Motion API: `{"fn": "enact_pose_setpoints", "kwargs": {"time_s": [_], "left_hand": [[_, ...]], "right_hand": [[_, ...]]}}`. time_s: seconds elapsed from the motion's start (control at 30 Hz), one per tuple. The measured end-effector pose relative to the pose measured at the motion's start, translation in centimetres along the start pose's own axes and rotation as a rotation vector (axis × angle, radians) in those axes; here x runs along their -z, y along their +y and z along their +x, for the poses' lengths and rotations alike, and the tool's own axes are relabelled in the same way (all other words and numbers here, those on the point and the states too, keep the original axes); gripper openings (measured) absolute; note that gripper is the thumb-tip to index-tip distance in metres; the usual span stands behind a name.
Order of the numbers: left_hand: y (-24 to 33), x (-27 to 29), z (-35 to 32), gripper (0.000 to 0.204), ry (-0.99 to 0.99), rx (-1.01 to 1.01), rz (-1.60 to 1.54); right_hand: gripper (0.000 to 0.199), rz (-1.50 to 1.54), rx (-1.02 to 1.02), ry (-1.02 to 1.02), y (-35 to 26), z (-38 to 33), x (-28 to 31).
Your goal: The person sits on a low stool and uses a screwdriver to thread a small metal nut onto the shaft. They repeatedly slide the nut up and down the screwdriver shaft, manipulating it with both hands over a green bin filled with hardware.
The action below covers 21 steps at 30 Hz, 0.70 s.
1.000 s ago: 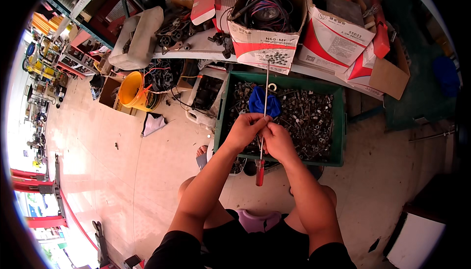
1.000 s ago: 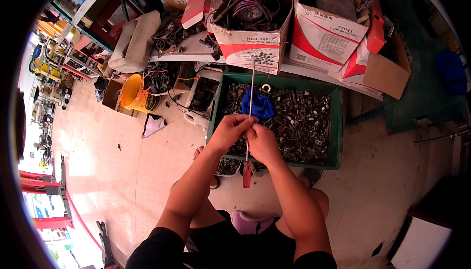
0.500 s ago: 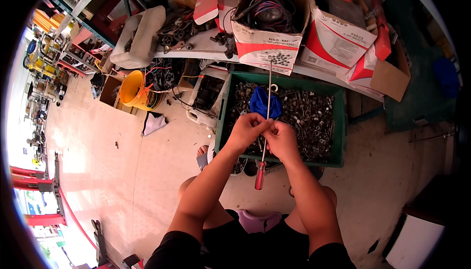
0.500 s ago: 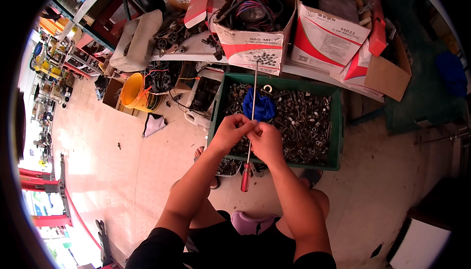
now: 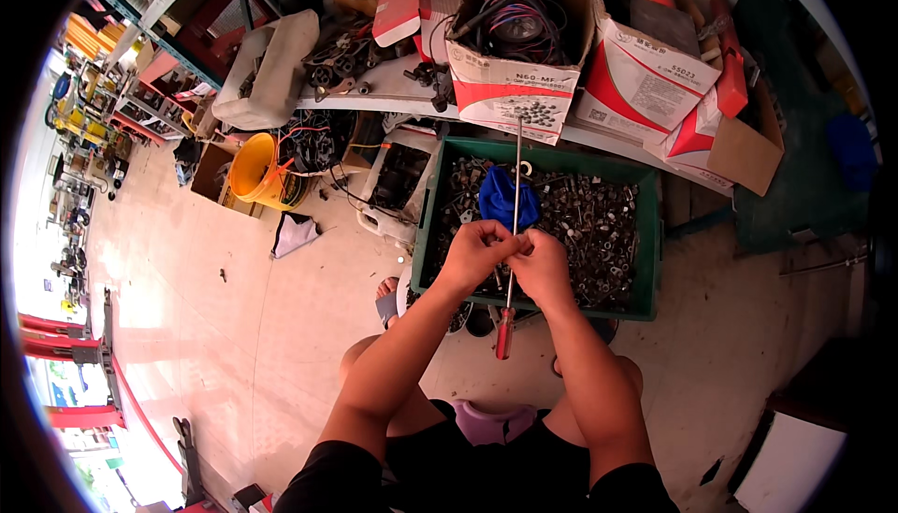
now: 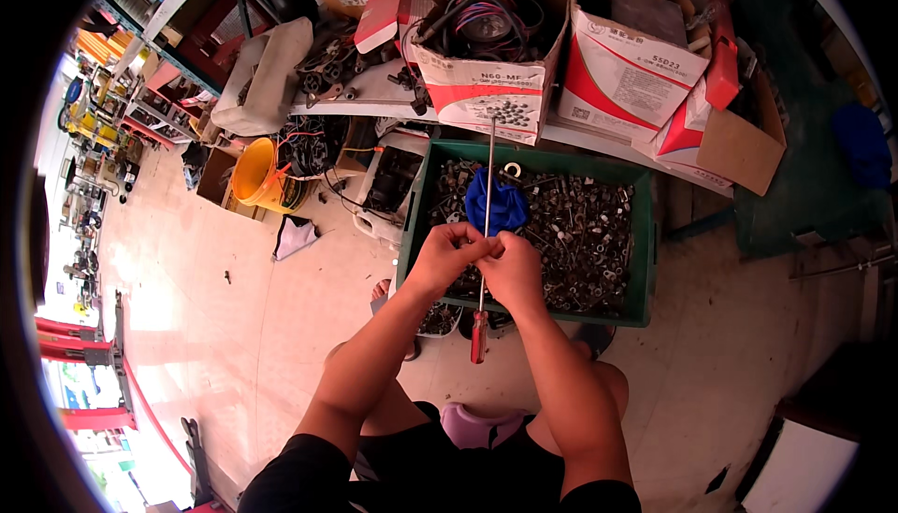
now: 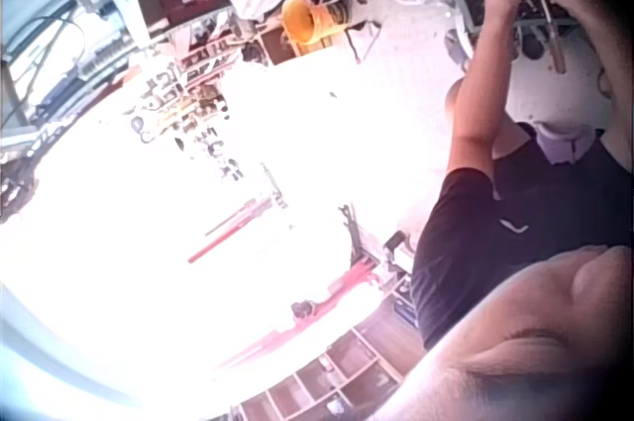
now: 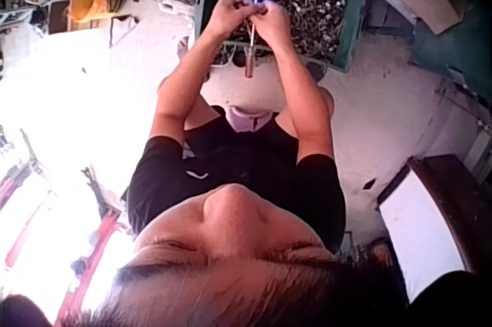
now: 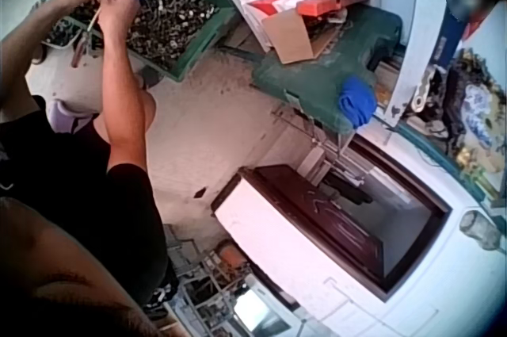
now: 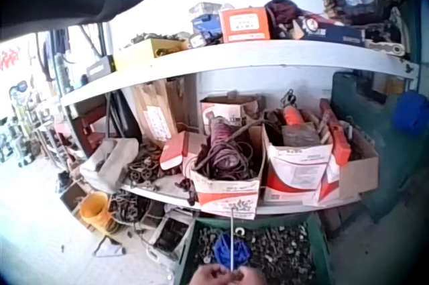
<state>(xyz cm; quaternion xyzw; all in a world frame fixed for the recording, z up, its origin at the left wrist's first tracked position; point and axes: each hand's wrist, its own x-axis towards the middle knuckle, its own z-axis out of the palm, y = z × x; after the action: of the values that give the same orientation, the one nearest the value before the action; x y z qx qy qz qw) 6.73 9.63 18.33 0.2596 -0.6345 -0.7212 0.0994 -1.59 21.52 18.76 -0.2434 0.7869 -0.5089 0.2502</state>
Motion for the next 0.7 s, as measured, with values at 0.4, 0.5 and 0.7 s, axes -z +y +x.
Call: {"fn": "enact_pose_setpoints", "kwargs": {"time_s": [0.4,0.5,0.7], "left_hand": [[1.1,0.4,-0.5,0.021,0.017,0.059,-0.035],[1.2,0.5,-0.5,0.021,-0.033,0.116,-0.089],[1.3,0.6,-0.3,0.020,-0.087,0.067,-0.041]], "right_hand": [[0.024,0.293,-0.305,-0.450,-1.1,-0.7,1.9],[0.025,0.341,-0.312,-0.504,-0.4,-0.8,1.8],[0.022,0.288,-0.282,-0.472,-0.4,-0.8,2.1]]}}
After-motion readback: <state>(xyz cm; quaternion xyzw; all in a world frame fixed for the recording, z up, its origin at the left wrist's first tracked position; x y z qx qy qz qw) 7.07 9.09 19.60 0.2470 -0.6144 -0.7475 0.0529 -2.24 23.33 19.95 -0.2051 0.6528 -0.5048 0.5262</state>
